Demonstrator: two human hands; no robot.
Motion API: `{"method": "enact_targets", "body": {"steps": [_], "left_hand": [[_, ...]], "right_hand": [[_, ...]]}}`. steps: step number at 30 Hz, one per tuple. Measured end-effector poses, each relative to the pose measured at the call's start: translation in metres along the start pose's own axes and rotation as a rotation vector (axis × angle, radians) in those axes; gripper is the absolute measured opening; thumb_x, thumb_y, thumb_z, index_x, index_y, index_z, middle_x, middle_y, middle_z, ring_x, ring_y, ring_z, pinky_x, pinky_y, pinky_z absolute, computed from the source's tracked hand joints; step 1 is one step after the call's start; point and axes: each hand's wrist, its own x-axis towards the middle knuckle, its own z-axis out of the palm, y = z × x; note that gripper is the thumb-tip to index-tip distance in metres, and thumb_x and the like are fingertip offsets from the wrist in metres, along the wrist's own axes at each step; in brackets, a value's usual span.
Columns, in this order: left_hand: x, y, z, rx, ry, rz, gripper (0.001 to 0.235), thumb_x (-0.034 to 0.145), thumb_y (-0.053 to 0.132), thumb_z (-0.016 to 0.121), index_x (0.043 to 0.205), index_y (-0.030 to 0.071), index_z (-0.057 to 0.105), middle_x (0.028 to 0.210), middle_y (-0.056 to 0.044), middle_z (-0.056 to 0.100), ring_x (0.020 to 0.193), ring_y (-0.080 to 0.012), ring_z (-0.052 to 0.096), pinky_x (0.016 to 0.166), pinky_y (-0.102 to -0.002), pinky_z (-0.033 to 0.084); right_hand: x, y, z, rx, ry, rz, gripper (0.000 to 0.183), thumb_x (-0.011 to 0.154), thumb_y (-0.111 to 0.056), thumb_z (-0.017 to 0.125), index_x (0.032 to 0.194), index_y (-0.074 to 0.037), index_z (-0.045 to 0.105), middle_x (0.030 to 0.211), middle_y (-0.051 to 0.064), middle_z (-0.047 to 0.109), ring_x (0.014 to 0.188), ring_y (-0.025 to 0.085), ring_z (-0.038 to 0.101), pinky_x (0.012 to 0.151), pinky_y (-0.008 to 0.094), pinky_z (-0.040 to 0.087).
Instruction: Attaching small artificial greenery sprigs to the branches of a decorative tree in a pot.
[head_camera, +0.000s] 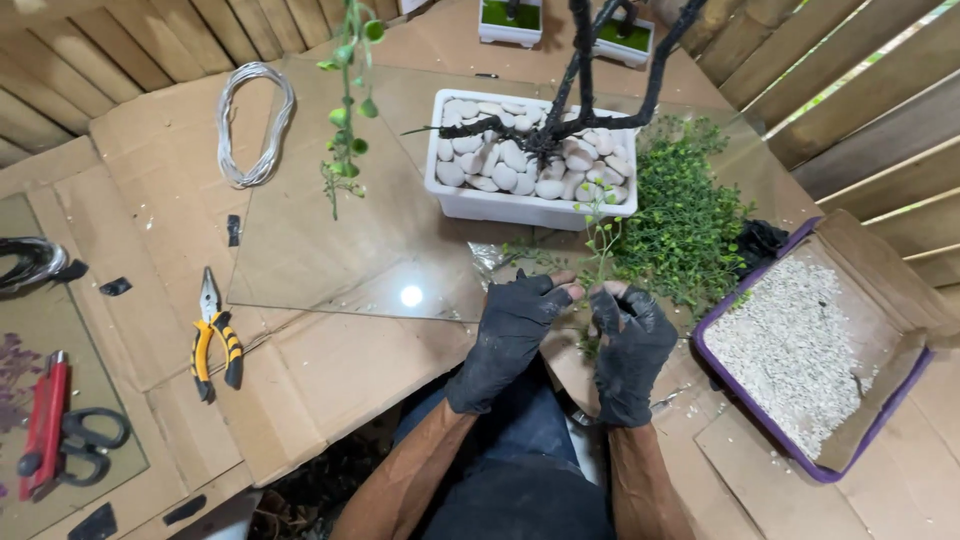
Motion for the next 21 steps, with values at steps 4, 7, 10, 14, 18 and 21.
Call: {"method": "enact_targets", "body": {"steps": [4,7,10,14,18,21], "left_hand": [[-0.002,0.028,-0.005,0.151,0.174,-0.172,0.027,0.103,0.012,0.064,0.127,0.001,0.069,0.131,-0.013,0.071,0.114,-0.017,0.07,0.104,-0.016,0.055],[0.007,0.048,-0.026,0.527,0.25,-0.186,0.027,0.106,0.019,0.058,0.123,0.0,0.068,0.127,-0.013,0.071,0.113,-0.0201,0.069,0.104,-0.019,0.054],[0.02,0.054,-0.07,0.531,0.252,-0.421,0.022,0.105,0.024,0.057,0.105,0.01,0.074,0.116,-0.008,0.075,0.102,-0.0277,0.071,0.094,-0.024,0.057],[-0.011,-0.098,-0.169,1.573,-0.102,-0.366,0.01,0.096,0.034,0.066,0.087,0.036,0.07,0.096,0.009,0.071,0.088,-0.0178,0.071,0.072,-0.032,0.053],[0.026,-0.107,-0.207,1.069,0.06,-0.298,0.014,0.094,0.024,0.062,0.081,0.03,0.062,0.088,0.005,0.062,0.081,-0.0184,0.064,0.071,-0.035,0.053],[0.049,-0.111,-0.224,0.296,0.273,-0.177,0.023,0.09,0.009,0.056,0.071,0.019,0.049,0.077,0.0,0.048,0.072,-0.0194,0.055,0.07,-0.039,0.052]], "right_hand": [[-0.022,0.009,0.023,-0.301,-0.144,-0.177,0.017,0.089,-0.026,0.088,0.088,-0.012,0.078,0.059,0.009,0.068,0.062,0.032,0.069,0.059,0.038,0.055],[-0.035,0.004,0.04,-0.263,-0.237,-0.139,0.019,0.082,-0.025,0.091,0.088,-0.012,0.078,0.065,0.012,0.071,0.069,0.032,0.072,0.062,0.039,0.058],[-0.045,-0.016,0.051,-0.168,-0.335,-0.067,0.027,0.08,-0.023,0.093,0.098,-0.01,0.08,0.076,0.015,0.075,0.075,0.029,0.074,0.066,0.039,0.059],[-0.057,-0.028,0.05,-0.173,-0.468,0.023,0.03,0.079,-0.023,0.092,0.104,-0.011,0.081,0.081,0.014,0.077,0.078,0.024,0.075,0.069,0.041,0.061],[-0.065,-0.013,0.049,-0.163,-0.521,0.15,0.03,0.079,-0.021,0.092,0.105,-0.011,0.082,0.083,0.015,0.078,0.077,0.022,0.075,0.073,0.039,0.062],[-0.067,0.0,0.043,-0.166,-0.564,0.178,0.024,0.08,-0.014,0.088,0.103,-0.009,0.081,0.084,0.018,0.079,0.081,0.031,0.078,0.071,0.043,0.063]]}}
